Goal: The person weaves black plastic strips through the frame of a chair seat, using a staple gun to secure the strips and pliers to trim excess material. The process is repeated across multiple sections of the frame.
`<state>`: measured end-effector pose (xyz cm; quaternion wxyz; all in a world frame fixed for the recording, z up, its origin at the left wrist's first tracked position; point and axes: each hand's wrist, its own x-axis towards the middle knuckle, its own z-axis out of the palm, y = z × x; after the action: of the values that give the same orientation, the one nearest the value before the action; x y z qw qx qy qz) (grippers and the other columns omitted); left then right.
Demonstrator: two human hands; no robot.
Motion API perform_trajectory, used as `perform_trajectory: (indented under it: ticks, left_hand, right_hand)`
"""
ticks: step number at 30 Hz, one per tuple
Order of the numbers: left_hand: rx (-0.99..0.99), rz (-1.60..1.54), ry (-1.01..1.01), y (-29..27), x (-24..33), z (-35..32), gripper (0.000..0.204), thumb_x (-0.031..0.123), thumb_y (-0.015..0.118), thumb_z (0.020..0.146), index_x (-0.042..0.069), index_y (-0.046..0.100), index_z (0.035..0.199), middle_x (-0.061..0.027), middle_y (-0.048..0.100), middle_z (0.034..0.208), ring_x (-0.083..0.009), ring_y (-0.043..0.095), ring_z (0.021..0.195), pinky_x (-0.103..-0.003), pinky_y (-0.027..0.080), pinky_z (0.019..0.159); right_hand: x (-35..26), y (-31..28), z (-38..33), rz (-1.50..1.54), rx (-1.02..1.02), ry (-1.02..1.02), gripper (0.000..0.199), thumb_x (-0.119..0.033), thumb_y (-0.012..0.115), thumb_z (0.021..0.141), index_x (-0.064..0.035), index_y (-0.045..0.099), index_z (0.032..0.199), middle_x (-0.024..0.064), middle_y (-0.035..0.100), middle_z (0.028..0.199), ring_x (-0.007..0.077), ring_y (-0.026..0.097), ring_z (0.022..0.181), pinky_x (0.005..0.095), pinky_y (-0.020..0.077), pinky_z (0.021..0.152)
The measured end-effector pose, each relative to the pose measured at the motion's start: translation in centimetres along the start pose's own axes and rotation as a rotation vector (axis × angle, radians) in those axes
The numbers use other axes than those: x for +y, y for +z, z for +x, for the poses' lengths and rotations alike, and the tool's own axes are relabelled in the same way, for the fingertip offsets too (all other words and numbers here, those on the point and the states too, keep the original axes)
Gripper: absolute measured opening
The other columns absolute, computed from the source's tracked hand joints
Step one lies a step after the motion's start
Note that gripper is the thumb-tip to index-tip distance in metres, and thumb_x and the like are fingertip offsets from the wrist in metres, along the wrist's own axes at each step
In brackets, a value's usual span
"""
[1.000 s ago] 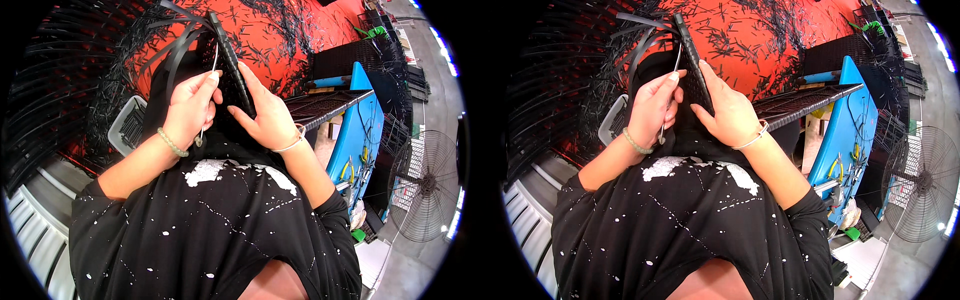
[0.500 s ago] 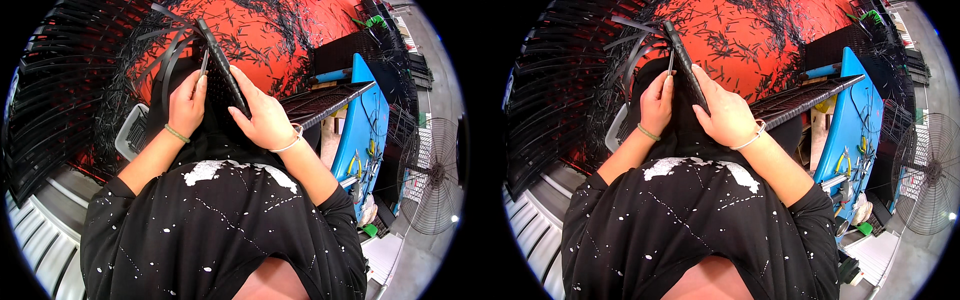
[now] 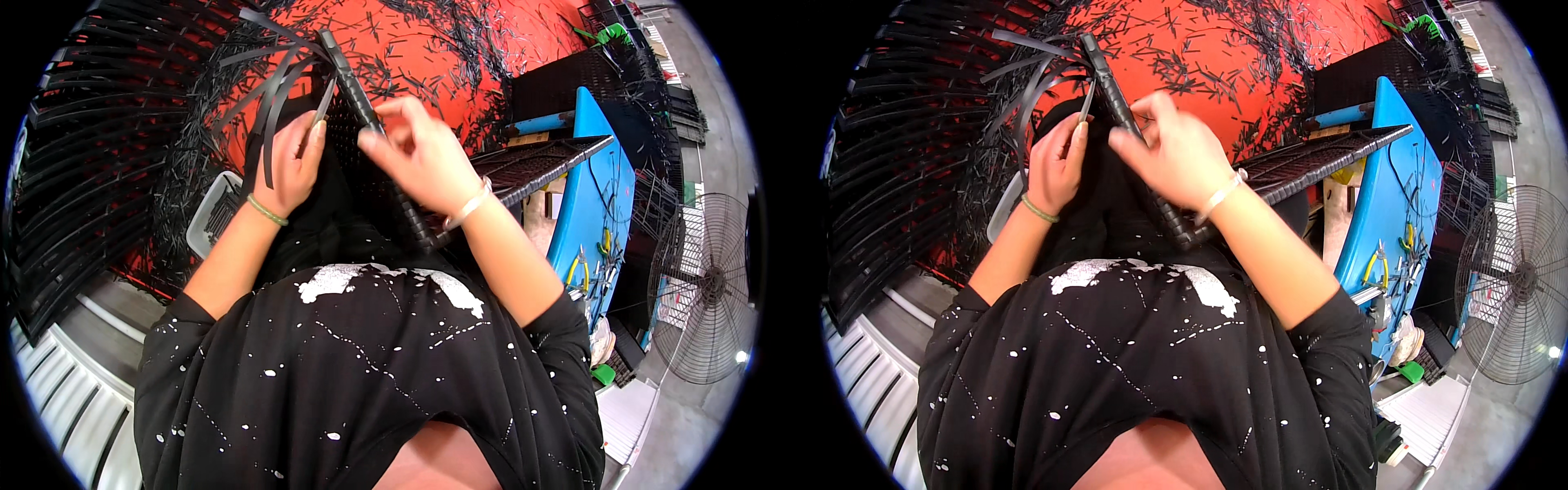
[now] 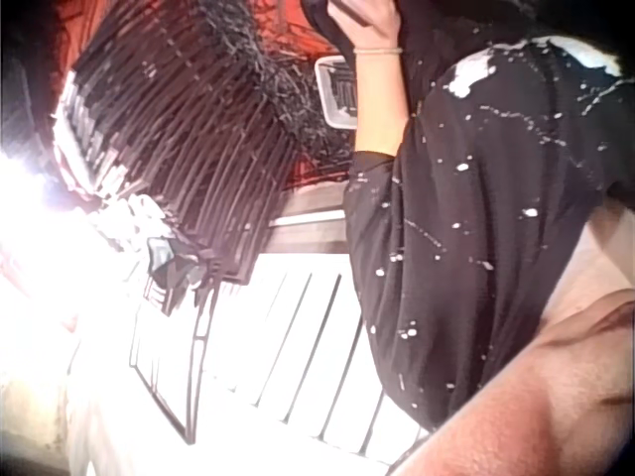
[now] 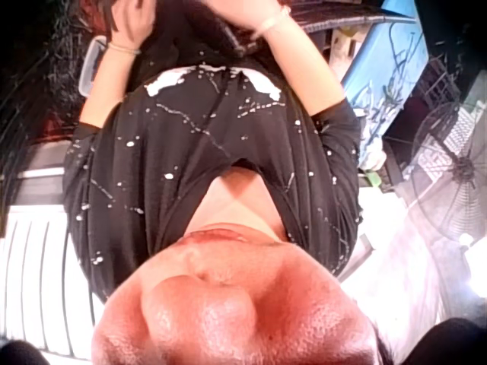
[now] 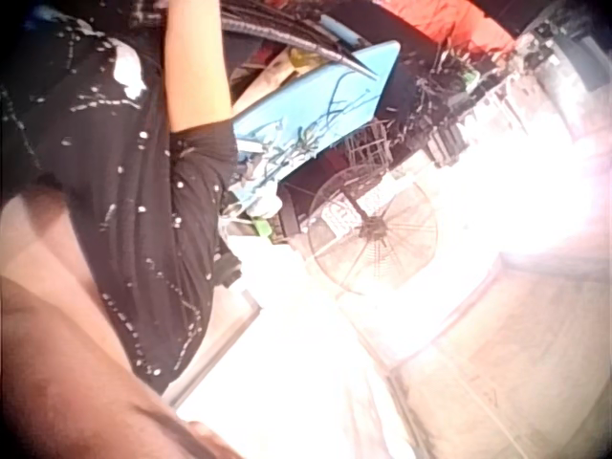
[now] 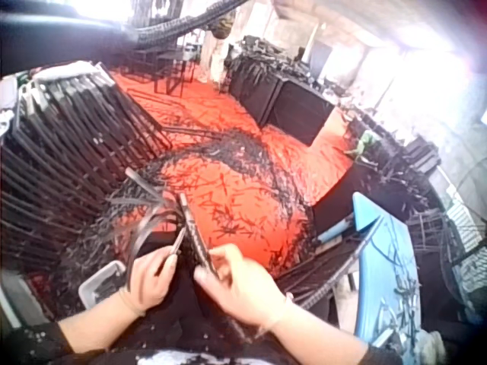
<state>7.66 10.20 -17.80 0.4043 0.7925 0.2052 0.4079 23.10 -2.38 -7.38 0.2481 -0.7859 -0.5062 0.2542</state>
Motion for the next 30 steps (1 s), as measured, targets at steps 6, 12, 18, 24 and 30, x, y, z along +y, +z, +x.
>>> perform_trajectory:
  ticks: [6,12,18,24,30]
  left_hand:
    - [-0.101,-0.535,-0.604,-0.3,3.6,0.5,0.029,0.024,0.051,0.104,0.0,0.066,0.109,0.0039,0.049,0.063,-0.0024,0.041,0.053,-0.019,0.03,0.049]
    - [-0.078,-0.526,-0.579,0.5,3.0,0.3,0.031,0.025,0.054,0.103,-0.003,0.065,0.11,0.0016,0.056,0.069,-0.0055,0.052,0.059,-0.026,0.04,0.051]
    - [0.002,0.123,-0.014,0.1,0.8,0.5,0.023,0.015,0.058,0.099,-0.004,0.063,0.11,-0.0141,0.061,0.075,-0.0193,0.058,0.065,-0.031,0.048,0.063]
    - [-0.139,-0.539,-0.678,-0.9,5.1,1.3,0.028,0.022,0.054,0.103,-0.001,0.067,0.109,0.0063,0.047,0.064,-0.0014,0.039,0.055,-0.021,0.031,0.049]
    - [-0.095,-0.207,-0.416,-0.4,4.3,1.7,0.027,0.021,0.054,0.103,-0.002,0.067,0.107,0.0048,0.049,0.063,-0.0016,0.041,0.053,-0.022,0.032,0.048]
  right_hand:
    - [1.2,0.9,7.2,0.784,-0.023,0.297,0.027,-0.029,0.072,0.091,-0.0043,0.071,0.102,-0.001,0.068,0.08,0.0073,0.061,0.072,0.0232,0.0472,0.061]
    - [1.5,3.0,8.3,1.066,0.078,0.338,0.018,-0.019,0.072,0.088,-0.0023,0.072,0.095,0.0035,0.069,0.081,0.0118,0.063,0.07,0.0273,0.0509,0.061]
    - [0.6,2.8,7.7,1.243,0.099,0.461,0.014,-0.016,0.07,0.087,-0.0023,0.071,0.09,0.0047,0.067,0.076,0.0125,0.06,0.06,0.028,0.0461,0.051]
    - [1.1,3.5,8.2,1.348,0.069,0.484,0.013,-0.015,0.068,0.088,-0.0026,0.069,0.092,0.0053,0.065,0.072,0.0115,0.055,0.051,0.0263,0.04,0.041]
    - [0.5,3.4,8.2,1.312,0.087,0.436,0.014,-0.014,0.069,0.088,-0.0016,0.066,0.083,0.0057,0.064,0.072,0.0132,0.057,0.056,0.0298,0.0441,0.049]
